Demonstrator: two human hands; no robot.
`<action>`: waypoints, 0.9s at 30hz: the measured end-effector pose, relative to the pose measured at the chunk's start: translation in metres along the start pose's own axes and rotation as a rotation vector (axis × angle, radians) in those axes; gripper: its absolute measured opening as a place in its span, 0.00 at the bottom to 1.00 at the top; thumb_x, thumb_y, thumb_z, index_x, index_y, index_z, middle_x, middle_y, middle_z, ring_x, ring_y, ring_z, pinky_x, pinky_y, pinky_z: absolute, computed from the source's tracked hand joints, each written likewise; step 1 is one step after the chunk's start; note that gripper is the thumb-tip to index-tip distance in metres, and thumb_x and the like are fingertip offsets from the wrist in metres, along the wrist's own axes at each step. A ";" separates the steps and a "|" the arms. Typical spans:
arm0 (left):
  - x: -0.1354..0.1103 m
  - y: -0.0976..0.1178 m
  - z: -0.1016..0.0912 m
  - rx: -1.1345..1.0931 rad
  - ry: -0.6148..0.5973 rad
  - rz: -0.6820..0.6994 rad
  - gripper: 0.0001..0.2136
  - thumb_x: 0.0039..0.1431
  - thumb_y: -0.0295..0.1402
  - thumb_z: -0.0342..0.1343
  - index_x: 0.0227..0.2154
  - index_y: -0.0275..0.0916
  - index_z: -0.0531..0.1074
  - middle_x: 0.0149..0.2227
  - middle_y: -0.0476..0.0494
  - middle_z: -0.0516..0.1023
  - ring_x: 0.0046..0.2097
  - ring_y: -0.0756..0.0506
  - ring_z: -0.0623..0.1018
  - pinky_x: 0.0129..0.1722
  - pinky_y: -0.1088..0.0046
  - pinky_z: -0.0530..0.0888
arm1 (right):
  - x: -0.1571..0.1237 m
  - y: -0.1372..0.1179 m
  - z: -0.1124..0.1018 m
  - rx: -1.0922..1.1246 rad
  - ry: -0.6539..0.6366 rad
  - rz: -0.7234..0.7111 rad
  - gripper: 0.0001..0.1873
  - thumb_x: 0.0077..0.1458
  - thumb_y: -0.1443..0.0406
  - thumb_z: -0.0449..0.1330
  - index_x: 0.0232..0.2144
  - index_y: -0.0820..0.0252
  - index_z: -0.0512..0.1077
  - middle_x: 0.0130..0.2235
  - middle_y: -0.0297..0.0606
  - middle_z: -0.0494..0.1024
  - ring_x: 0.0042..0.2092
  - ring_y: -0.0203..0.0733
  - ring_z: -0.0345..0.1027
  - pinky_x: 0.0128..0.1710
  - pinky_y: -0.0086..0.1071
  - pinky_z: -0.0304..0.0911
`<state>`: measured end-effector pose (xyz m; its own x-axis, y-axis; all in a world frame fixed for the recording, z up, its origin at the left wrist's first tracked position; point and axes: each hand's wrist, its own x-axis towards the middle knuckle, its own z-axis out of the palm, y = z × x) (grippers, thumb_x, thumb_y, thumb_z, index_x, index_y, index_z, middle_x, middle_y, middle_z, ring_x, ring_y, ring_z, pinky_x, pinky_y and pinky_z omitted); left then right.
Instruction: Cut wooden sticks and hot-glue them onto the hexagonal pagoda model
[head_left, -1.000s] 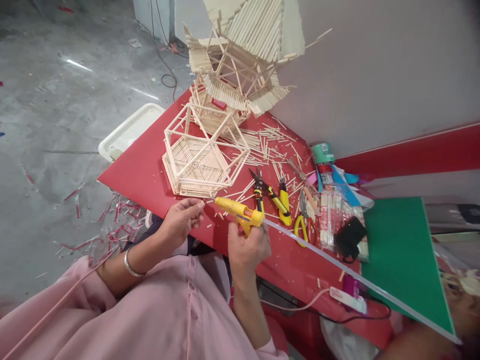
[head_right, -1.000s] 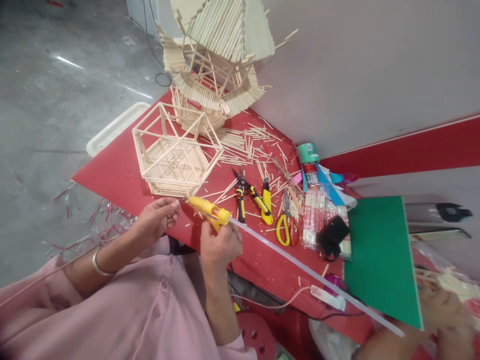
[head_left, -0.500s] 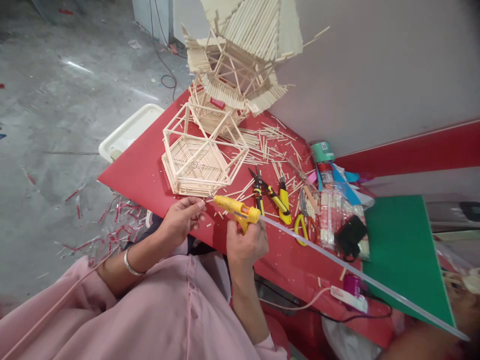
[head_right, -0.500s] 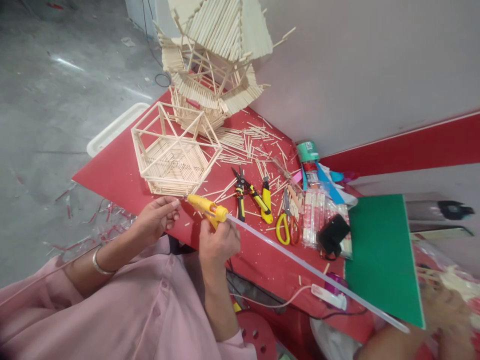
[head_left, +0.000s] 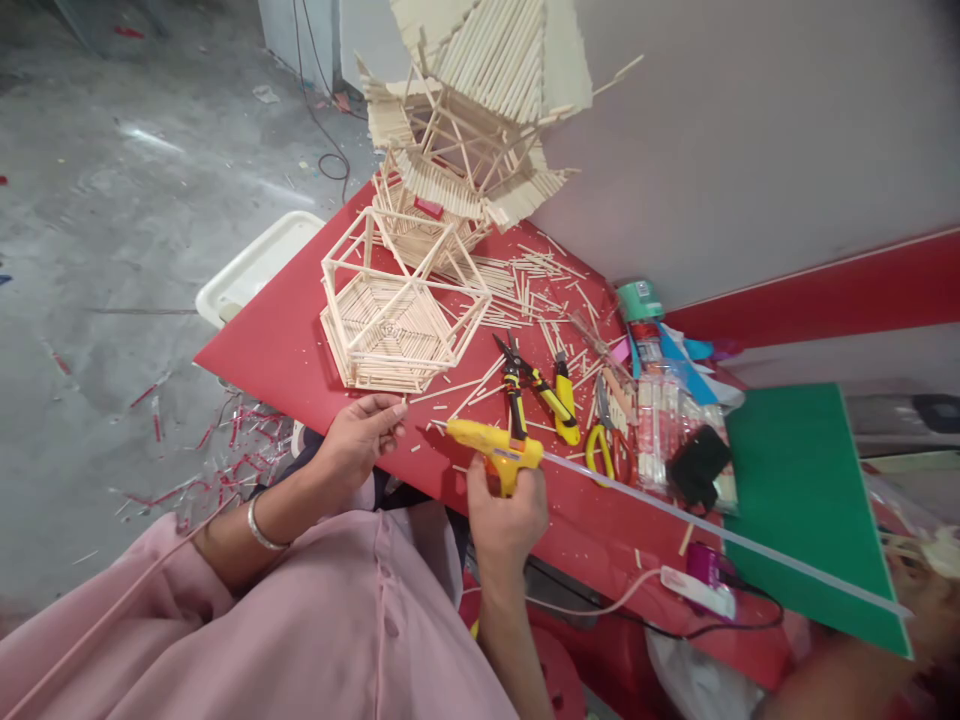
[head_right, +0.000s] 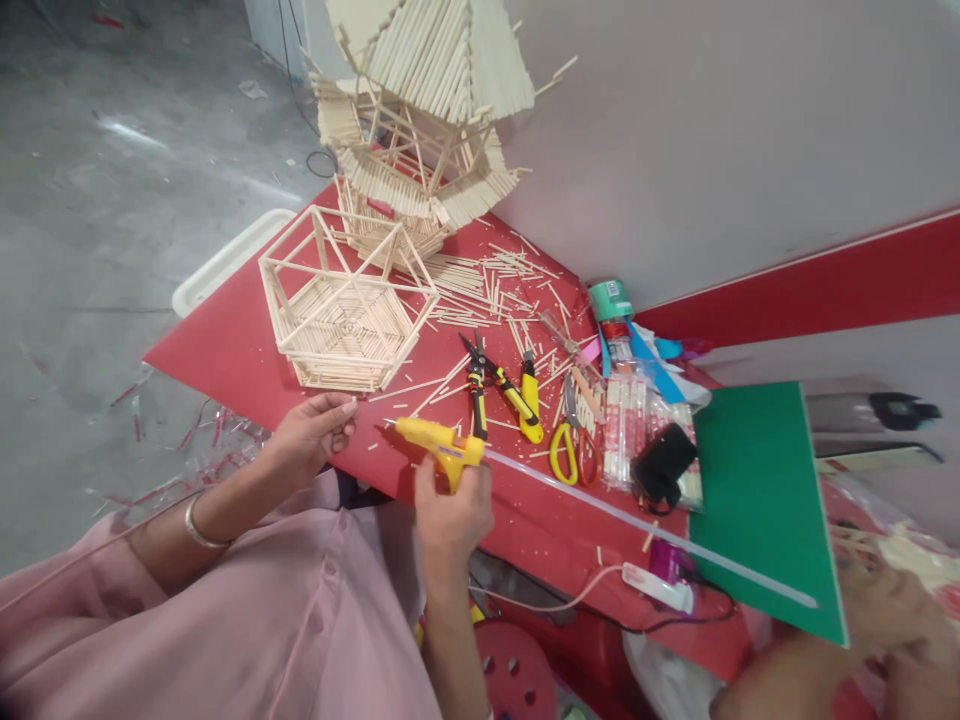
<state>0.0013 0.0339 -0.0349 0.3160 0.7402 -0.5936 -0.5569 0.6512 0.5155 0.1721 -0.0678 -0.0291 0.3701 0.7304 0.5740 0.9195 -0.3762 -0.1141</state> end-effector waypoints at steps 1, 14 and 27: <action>-0.001 0.001 0.001 -0.002 0.011 0.000 0.20 0.32 0.36 0.77 0.26 0.34 0.74 0.22 0.51 0.73 0.21 0.55 0.71 0.18 0.82 0.62 | -0.005 0.009 -0.003 -0.003 -0.029 0.049 0.17 0.57 0.50 0.60 0.29 0.57 0.70 0.25 0.37 0.72 0.26 0.43 0.68 0.26 0.33 0.62; -0.002 0.005 0.007 0.048 0.007 0.001 0.22 0.30 0.33 0.77 0.30 0.35 0.74 0.21 0.52 0.73 0.21 0.55 0.71 0.19 0.82 0.62 | 0.007 0.000 -0.046 0.496 -0.351 0.048 0.13 0.63 0.59 0.58 0.35 0.57 0.80 0.34 0.39 0.81 0.35 0.40 0.75 0.37 0.31 0.68; 0.001 0.010 -0.014 0.048 -0.276 -0.248 0.22 0.36 0.30 0.76 0.37 0.34 0.78 0.23 0.48 0.78 0.22 0.55 0.73 0.19 0.83 0.63 | 0.066 -0.056 -0.008 1.067 -0.981 0.299 0.11 0.53 0.58 0.64 0.32 0.59 0.80 0.33 0.37 0.83 0.36 0.42 0.77 0.41 0.34 0.70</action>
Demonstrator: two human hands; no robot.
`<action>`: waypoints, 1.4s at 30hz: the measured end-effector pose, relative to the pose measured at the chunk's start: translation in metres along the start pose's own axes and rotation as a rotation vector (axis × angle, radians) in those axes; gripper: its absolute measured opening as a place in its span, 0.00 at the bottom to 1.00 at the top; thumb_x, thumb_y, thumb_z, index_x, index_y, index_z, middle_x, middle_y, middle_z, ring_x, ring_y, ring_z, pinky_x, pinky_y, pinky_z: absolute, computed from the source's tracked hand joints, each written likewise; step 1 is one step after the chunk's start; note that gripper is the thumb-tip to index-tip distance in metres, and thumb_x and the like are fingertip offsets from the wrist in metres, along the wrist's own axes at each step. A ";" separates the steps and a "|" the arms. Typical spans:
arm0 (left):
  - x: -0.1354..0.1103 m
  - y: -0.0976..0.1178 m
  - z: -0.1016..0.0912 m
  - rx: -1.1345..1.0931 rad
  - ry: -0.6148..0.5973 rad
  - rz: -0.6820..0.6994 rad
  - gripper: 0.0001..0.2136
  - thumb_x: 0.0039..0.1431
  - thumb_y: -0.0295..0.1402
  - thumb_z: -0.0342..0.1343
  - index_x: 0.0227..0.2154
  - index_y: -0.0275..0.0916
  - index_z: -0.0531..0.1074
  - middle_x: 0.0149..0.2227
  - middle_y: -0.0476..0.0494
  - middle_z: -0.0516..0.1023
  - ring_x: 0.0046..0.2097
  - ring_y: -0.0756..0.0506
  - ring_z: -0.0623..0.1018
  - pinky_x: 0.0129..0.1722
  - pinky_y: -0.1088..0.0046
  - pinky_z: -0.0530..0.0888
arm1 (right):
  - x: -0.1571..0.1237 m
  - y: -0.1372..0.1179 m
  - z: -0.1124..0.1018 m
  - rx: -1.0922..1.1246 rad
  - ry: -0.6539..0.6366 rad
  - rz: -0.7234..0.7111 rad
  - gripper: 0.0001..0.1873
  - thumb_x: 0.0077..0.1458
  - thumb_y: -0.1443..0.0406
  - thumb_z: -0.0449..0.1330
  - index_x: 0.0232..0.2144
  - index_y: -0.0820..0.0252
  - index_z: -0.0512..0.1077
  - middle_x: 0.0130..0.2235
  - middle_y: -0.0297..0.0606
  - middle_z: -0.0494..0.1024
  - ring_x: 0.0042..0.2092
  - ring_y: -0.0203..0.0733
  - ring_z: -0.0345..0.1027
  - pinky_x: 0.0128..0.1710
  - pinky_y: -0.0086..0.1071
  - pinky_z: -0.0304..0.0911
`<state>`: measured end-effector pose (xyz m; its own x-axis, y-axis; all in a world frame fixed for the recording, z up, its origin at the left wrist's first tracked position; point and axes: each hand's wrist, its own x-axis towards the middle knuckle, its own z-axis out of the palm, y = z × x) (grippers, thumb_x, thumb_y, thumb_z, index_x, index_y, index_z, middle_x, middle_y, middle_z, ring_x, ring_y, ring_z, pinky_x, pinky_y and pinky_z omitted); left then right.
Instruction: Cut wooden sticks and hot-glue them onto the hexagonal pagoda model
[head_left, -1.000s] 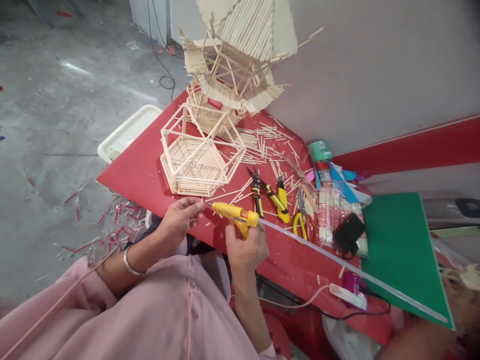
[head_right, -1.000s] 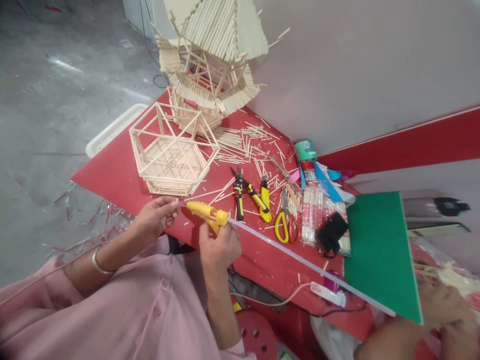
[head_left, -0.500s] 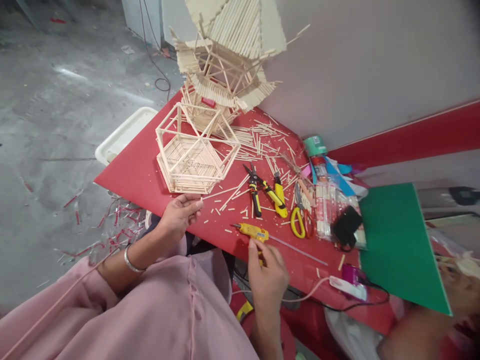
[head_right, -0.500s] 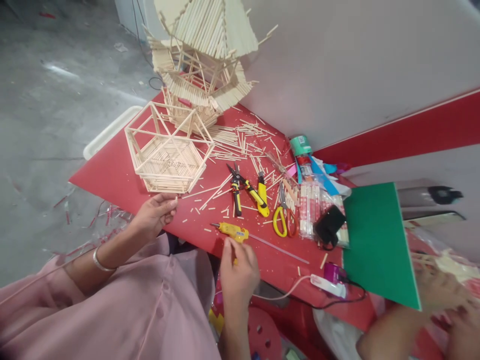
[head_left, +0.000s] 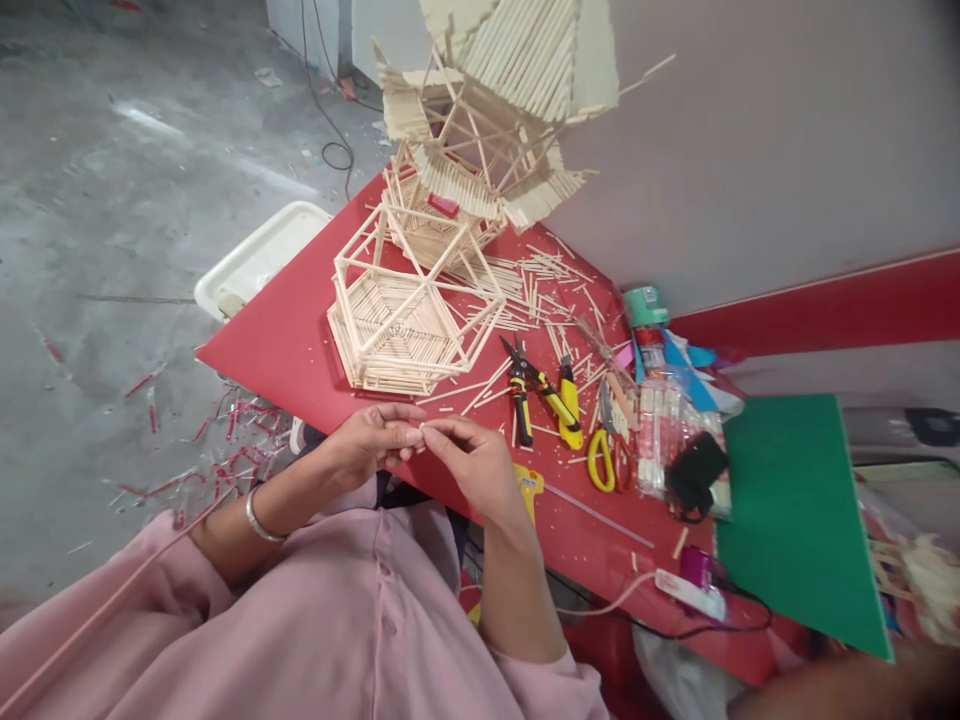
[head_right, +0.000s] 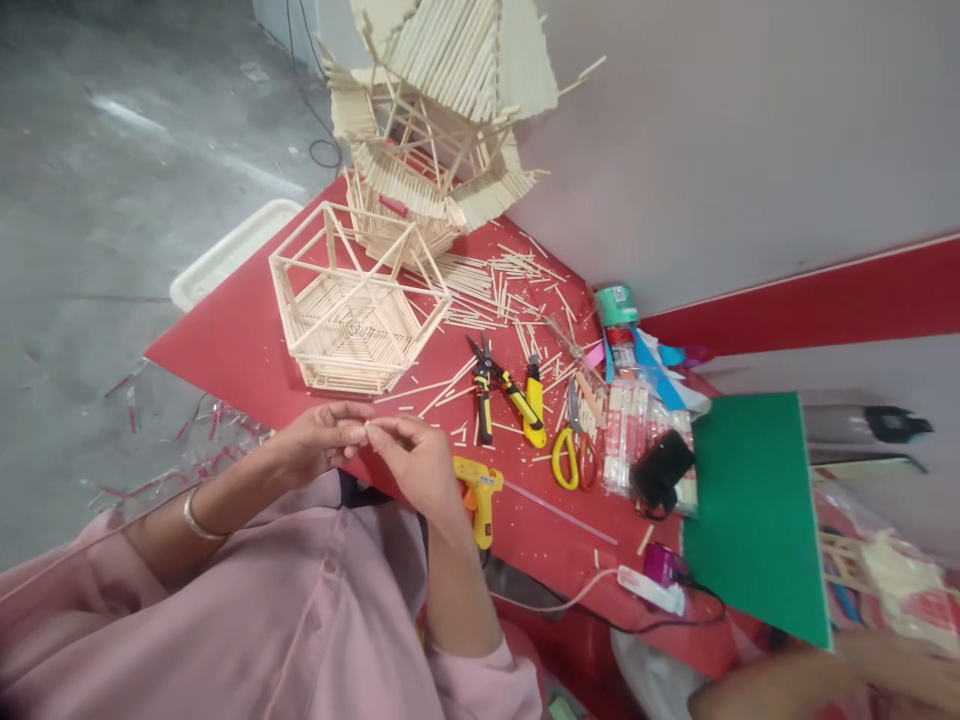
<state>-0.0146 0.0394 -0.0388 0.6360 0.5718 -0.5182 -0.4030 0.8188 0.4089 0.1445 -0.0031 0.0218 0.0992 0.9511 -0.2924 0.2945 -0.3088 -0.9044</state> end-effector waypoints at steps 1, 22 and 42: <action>0.001 0.001 0.000 -0.001 -0.020 -0.021 0.22 0.36 0.30 0.76 0.37 0.34 0.78 0.24 0.48 0.77 0.21 0.55 0.73 0.18 0.83 0.63 | 0.000 -0.001 0.000 0.020 -0.020 0.015 0.11 0.53 0.58 0.64 0.31 0.59 0.80 0.32 0.37 0.83 0.36 0.42 0.77 0.41 0.34 0.70; 0.010 0.009 0.013 0.095 -0.035 0.137 0.18 0.37 0.39 0.74 0.19 0.35 0.69 0.16 0.54 0.68 0.17 0.56 0.65 0.17 0.79 0.58 | 0.030 -0.001 0.020 -0.203 0.357 -0.002 0.14 0.54 0.55 0.63 0.32 0.60 0.79 0.28 0.35 0.80 0.29 0.38 0.70 0.30 0.30 0.64; 0.013 0.010 0.011 0.058 -0.063 0.141 0.17 0.38 0.39 0.73 0.20 0.35 0.70 0.16 0.53 0.68 0.17 0.55 0.66 0.16 0.79 0.58 | 0.033 -0.008 0.017 -0.444 0.346 -0.001 0.13 0.55 0.56 0.60 0.32 0.58 0.79 0.30 0.36 0.82 0.30 0.40 0.72 0.33 0.32 0.65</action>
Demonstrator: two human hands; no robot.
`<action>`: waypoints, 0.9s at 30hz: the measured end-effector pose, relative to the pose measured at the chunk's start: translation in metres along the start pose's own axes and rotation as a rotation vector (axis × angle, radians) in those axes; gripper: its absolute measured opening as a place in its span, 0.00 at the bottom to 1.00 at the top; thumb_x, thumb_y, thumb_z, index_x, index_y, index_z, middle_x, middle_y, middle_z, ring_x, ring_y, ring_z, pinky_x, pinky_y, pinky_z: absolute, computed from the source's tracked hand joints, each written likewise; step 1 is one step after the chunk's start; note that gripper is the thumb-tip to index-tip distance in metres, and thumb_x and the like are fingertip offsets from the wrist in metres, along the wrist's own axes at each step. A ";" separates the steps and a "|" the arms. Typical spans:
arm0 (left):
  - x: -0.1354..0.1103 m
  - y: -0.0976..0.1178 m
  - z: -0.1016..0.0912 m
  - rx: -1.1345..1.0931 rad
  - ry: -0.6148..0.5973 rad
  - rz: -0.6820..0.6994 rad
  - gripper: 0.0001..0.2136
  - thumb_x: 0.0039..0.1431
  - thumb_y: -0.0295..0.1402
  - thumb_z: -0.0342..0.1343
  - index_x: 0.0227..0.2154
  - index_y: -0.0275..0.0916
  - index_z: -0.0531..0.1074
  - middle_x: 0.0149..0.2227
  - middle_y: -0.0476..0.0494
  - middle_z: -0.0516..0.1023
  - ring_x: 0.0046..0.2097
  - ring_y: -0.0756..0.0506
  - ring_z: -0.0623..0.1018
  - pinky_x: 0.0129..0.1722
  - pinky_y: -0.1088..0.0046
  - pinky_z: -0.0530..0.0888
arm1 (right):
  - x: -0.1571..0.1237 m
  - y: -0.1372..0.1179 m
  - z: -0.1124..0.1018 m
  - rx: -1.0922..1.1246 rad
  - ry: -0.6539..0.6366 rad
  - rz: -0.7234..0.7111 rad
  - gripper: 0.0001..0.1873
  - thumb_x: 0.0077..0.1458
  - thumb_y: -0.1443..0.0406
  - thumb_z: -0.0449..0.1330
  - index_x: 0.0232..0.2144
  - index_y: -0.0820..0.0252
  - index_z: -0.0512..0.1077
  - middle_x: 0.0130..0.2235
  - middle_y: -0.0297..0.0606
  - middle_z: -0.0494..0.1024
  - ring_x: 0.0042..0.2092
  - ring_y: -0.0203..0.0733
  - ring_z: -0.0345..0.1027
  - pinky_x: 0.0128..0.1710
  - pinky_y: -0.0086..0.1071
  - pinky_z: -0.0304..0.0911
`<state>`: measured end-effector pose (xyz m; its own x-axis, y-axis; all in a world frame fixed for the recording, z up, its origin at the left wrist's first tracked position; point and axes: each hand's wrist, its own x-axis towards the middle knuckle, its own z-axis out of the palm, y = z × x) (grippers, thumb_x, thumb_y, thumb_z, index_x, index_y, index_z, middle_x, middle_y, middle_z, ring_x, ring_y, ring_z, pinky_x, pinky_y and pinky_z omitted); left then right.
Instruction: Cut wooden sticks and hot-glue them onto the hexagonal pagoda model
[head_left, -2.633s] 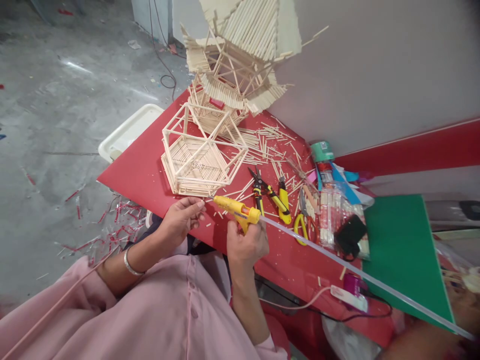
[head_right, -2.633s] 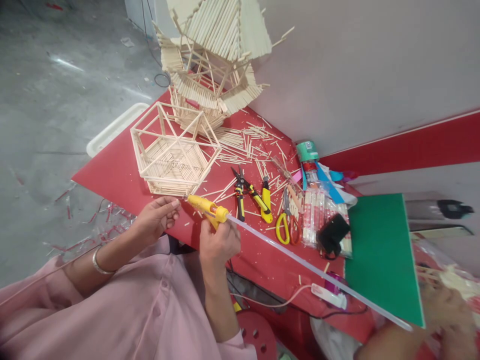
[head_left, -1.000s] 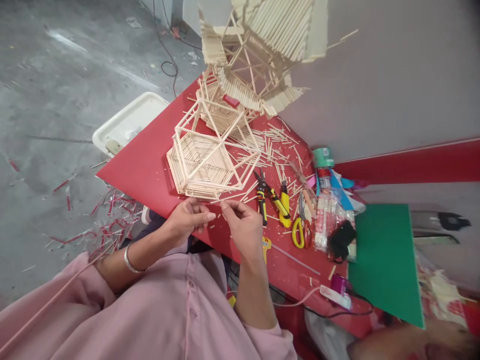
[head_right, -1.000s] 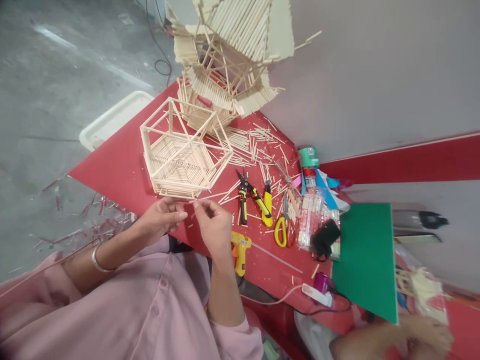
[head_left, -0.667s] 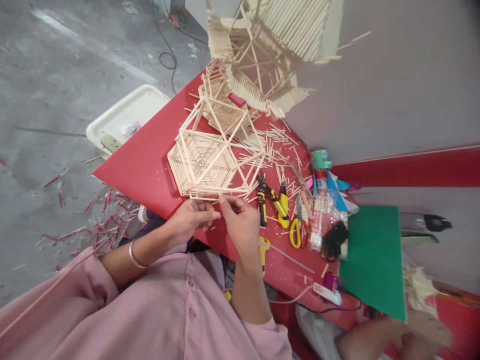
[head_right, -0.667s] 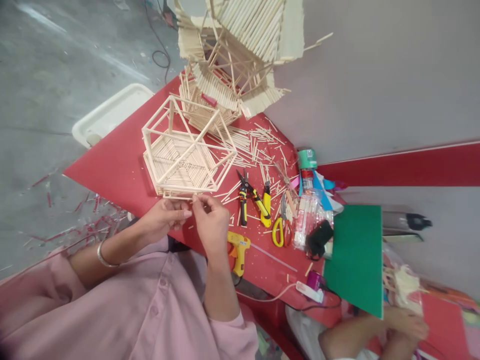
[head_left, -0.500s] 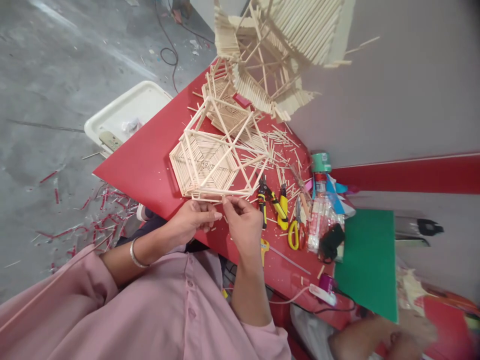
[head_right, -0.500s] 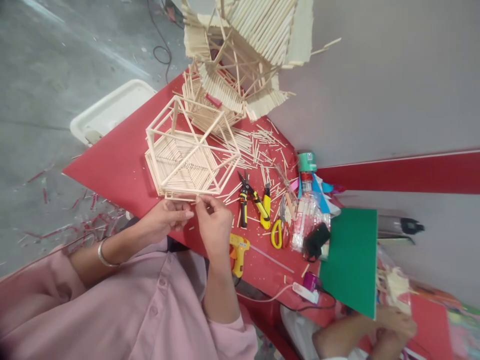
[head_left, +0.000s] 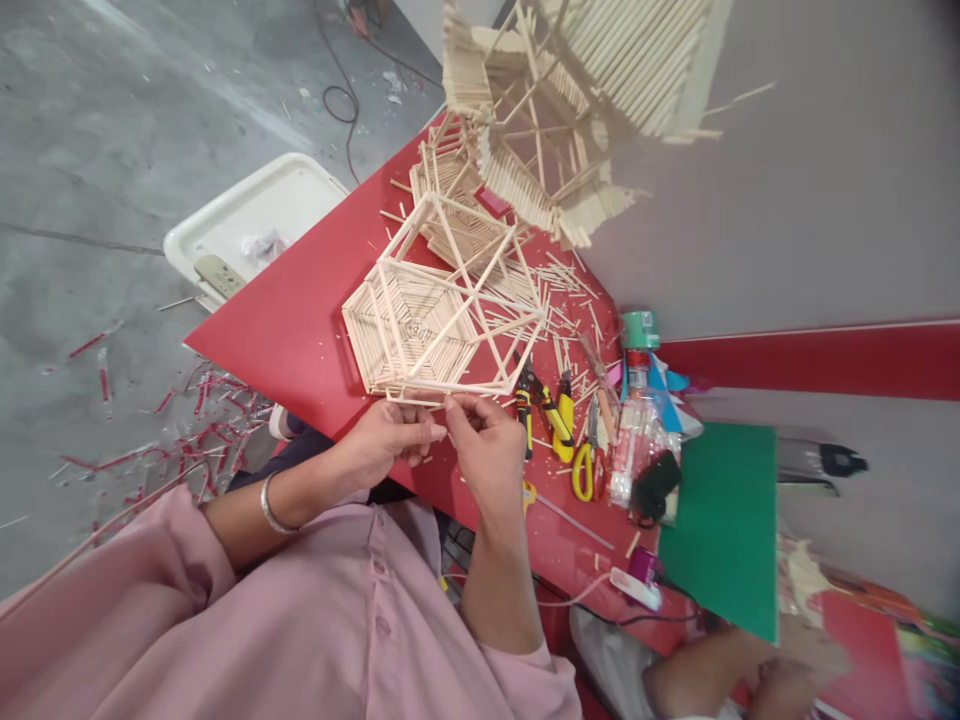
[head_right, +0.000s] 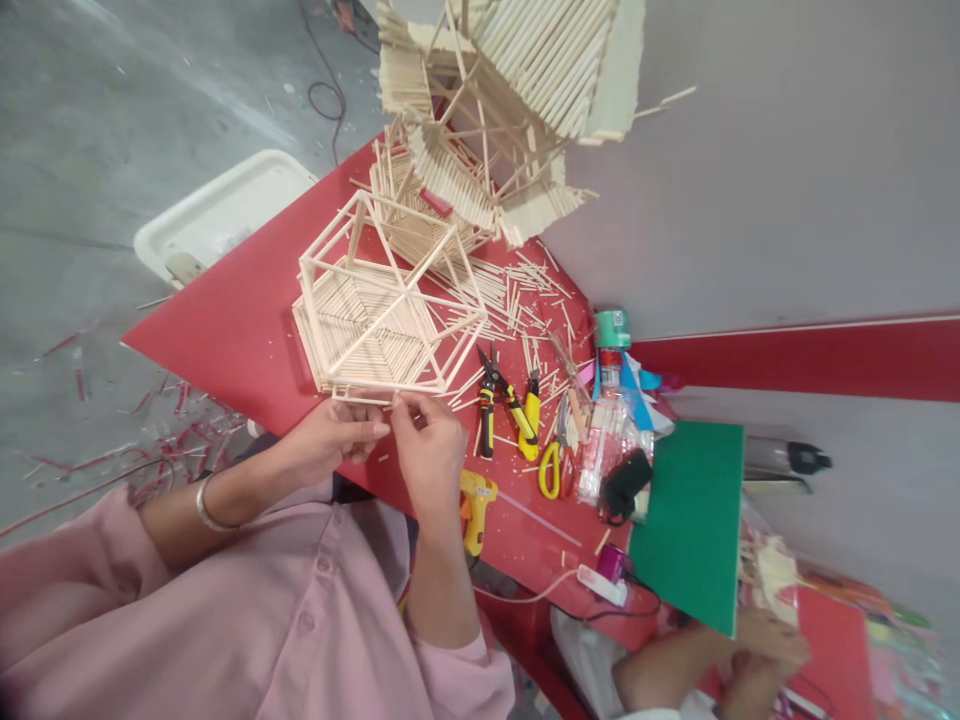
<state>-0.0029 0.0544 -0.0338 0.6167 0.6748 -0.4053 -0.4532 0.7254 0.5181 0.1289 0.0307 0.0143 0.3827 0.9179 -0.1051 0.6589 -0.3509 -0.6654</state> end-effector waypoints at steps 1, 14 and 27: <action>0.000 0.000 0.000 -0.003 0.003 -0.004 0.18 0.38 0.39 0.73 0.20 0.35 0.70 0.16 0.53 0.68 0.17 0.55 0.66 0.16 0.79 0.58 | 0.001 0.000 -0.001 -0.010 -0.005 -0.003 0.13 0.55 0.56 0.60 0.32 0.58 0.79 0.30 0.37 0.82 0.30 0.40 0.72 0.33 0.32 0.65; 0.001 -0.001 0.000 -0.004 0.001 0.011 0.17 0.38 0.39 0.73 0.21 0.35 0.71 0.16 0.53 0.69 0.17 0.55 0.65 0.15 0.79 0.59 | 0.004 -0.005 -0.007 -0.052 -0.052 -0.047 0.12 0.56 0.58 0.59 0.32 0.58 0.80 0.33 0.39 0.83 0.35 0.43 0.75 0.37 0.35 0.66; 0.000 0.000 0.001 0.006 -0.005 0.020 0.16 0.40 0.38 0.72 0.20 0.35 0.71 0.16 0.53 0.68 0.17 0.55 0.65 0.17 0.78 0.60 | 0.003 -0.006 -0.008 -0.089 -0.020 -0.118 0.12 0.57 0.59 0.58 0.33 0.57 0.80 0.36 0.40 0.82 0.37 0.43 0.74 0.40 0.35 0.67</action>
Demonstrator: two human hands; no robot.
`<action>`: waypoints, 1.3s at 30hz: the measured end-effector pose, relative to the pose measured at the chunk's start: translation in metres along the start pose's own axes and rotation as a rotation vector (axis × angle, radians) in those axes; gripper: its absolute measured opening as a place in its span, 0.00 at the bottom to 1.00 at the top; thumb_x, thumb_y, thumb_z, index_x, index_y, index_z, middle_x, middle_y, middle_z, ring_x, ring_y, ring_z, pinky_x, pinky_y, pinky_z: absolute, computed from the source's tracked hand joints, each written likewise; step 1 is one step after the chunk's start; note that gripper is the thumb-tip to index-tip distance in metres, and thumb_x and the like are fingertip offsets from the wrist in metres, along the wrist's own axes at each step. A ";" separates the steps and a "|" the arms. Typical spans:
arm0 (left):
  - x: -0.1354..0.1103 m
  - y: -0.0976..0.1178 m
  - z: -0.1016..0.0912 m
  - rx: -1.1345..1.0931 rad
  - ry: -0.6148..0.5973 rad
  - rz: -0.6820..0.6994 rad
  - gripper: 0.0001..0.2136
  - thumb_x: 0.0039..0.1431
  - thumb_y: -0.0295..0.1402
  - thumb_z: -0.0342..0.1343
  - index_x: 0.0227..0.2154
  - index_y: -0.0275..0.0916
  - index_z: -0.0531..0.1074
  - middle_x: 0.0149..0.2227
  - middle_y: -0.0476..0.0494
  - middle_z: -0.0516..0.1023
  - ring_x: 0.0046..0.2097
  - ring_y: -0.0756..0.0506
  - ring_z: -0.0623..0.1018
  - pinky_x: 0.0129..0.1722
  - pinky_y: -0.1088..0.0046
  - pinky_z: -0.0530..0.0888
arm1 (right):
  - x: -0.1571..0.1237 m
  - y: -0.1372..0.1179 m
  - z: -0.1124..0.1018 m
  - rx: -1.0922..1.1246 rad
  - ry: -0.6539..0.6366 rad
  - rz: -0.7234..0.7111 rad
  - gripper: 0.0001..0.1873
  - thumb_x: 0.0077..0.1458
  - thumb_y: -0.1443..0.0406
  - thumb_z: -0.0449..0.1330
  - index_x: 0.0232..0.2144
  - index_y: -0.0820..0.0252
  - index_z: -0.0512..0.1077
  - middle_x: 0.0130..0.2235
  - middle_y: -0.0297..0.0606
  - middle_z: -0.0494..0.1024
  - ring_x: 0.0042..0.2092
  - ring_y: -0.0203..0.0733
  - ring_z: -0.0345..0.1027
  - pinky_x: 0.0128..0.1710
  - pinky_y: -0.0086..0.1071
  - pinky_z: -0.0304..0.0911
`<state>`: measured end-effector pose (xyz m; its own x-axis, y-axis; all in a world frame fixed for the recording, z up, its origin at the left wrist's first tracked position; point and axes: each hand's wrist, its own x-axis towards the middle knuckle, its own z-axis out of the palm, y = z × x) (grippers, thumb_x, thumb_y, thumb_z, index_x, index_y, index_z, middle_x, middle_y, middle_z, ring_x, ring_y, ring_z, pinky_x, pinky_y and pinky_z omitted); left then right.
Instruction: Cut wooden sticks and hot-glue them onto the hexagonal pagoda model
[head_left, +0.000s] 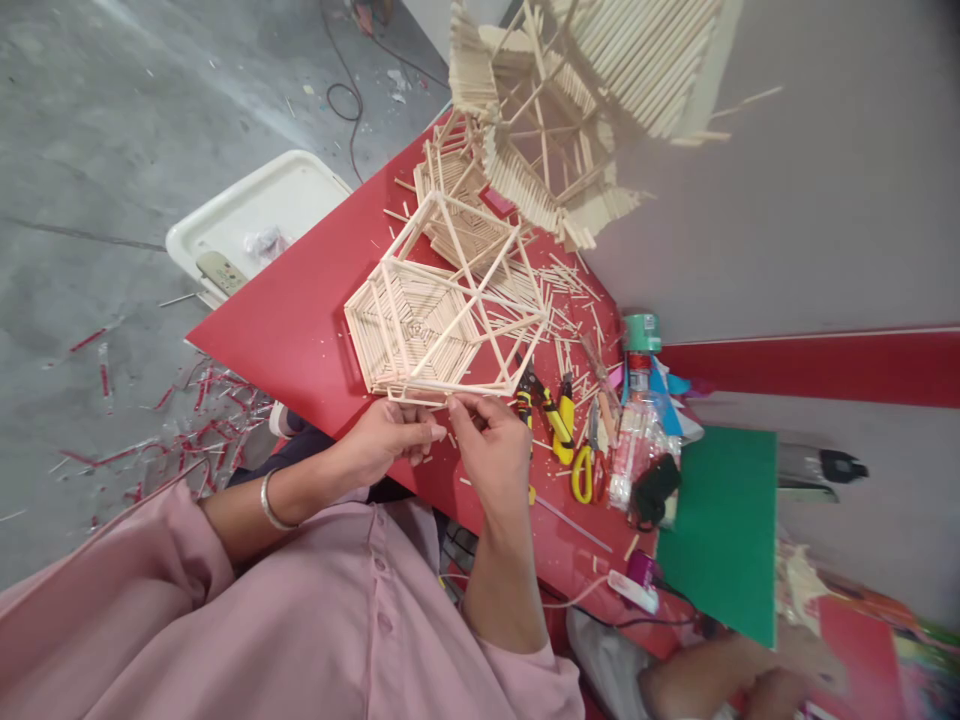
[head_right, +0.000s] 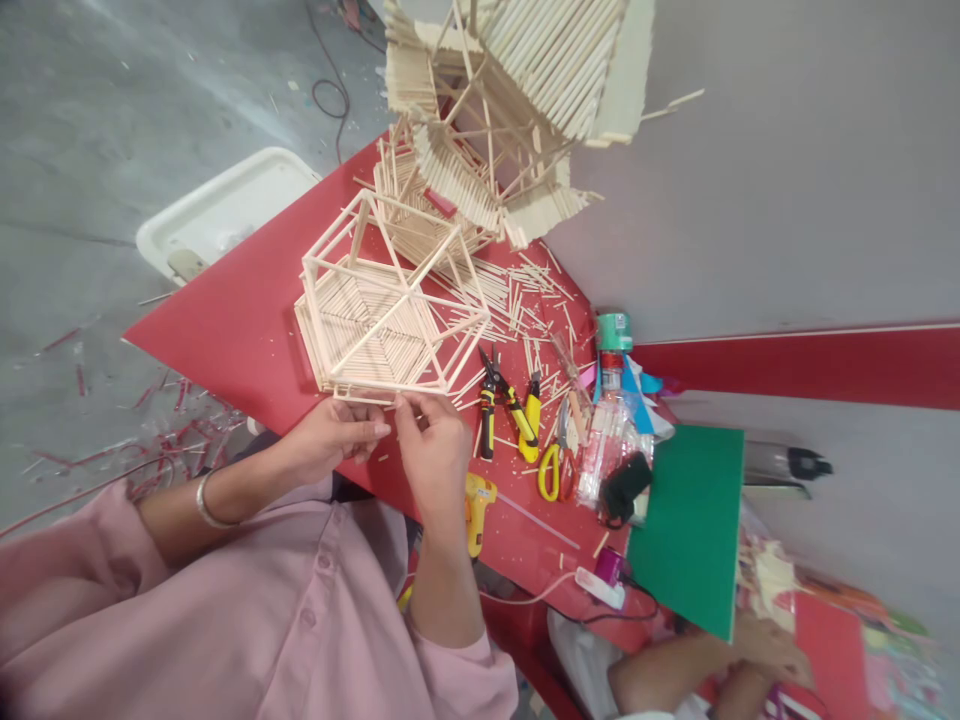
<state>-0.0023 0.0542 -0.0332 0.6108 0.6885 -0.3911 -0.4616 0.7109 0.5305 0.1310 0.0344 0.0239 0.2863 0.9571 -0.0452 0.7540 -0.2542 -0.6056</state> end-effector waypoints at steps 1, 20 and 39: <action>0.000 0.000 0.000 -0.004 0.000 0.000 0.16 0.40 0.38 0.72 0.20 0.35 0.71 0.16 0.53 0.68 0.17 0.55 0.65 0.17 0.78 0.60 | 0.000 0.000 0.000 -0.003 -0.001 -0.004 0.12 0.57 0.59 0.58 0.34 0.57 0.80 0.36 0.40 0.82 0.37 0.43 0.74 0.40 0.35 0.67; 0.001 -0.006 -0.005 -0.018 -0.016 0.027 0.14 0.43 0.38 0.72 0.23 0.35 0.73 0.18 0.52 0.70 0.19 0.55 0.67 0.20 0.77 0.63 | -0.014 0.009 0.000 -0.004 0.079 -0.044 0.13 0.60 0.58 0.58 0.37 0.57 0.81 0.31 0.36 0.79 0.29 0.37 0.68 0.32 0.31 0.64; -0.011 -0.005 0.001 -0.011 0.138 0.041 0.19 0.38 0.35 0.74 0.33 0.33 0.77 0.21 0.51 0.74 0.19 0.55 0.68 0.19 0.78 0.63 | -0.028 0.009 -0.003 0.037 0.131 -0.155 0.13 0.62 0.59 0.57 0.39 0.56 0.81 0.34 0.37 0.79 0.31 0.37 0.71 0.35 0.31 0.67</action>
<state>-0.0062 0.0436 -0.0311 0.4975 0.7299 -0.4689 -0.4922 0.6825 0.5402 0.1313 0.0046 0.0217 0.2444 0.9575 0.1530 0.7735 -0.0974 -0.6263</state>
